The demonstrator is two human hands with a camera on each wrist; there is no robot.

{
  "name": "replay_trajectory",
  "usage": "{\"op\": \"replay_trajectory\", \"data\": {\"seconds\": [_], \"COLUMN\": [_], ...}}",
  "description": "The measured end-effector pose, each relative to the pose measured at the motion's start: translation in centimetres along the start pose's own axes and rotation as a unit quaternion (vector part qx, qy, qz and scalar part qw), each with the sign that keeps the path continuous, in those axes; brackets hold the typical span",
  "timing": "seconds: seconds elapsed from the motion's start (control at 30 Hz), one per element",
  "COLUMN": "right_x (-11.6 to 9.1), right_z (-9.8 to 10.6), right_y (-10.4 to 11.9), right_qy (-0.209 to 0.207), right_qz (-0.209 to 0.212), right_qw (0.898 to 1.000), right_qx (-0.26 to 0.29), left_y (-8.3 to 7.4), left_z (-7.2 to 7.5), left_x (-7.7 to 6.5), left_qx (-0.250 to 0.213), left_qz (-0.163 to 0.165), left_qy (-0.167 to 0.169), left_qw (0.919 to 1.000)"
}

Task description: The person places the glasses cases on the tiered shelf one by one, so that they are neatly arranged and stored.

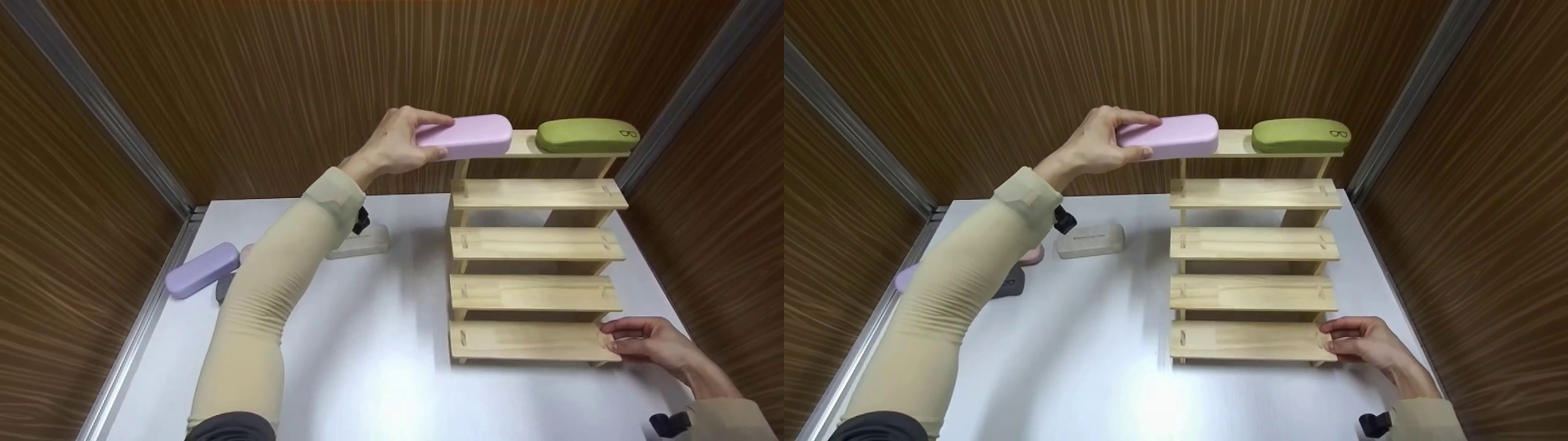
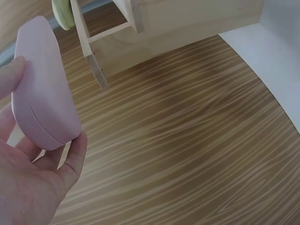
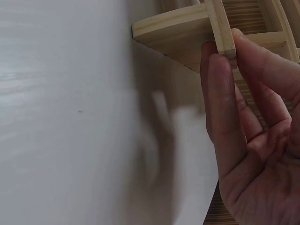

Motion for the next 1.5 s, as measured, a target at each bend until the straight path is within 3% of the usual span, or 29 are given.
{"op": "replay_trajectory", "data": {"seconds": [0.27, 0.73, 1.5], "right_x": [0.1, -0.1, 0.3], "right_z": [-0.3, -0.8, -1.3], "right_y": [0.1, 0.4, 0.5], "right_qy": [0.013, 0.003, 0.014], "right_qz": [0.014, 0.003, -0.005], "right_qw": [1.0, 1.0, 1.0], "right_qx": [0.009, 0.001, 0.017], "left_y": [-0.3, -1.5, -1.2], "left_z": [0.0, -0.6, -1.5], "left_x": [1.4, 4.1, 5.4], "left_qx": [-0.002, -0.008, 0.009], "left_qz": [0.022, 0.031, 0.052], "left_qy": [0.015, 0.022, 0.031], "left_qw": [0.9997, 0.9992, 0.9981]}}
Point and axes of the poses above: each hand's wrist, its own x-axis towards the middle knuckle, its own z-axis out of the back of the hand, y = z × x, the point moved 1 cm from there along x, towards the middle knuckle, and after that the axes turned 15 degrees about y, right-handed, at the moved point
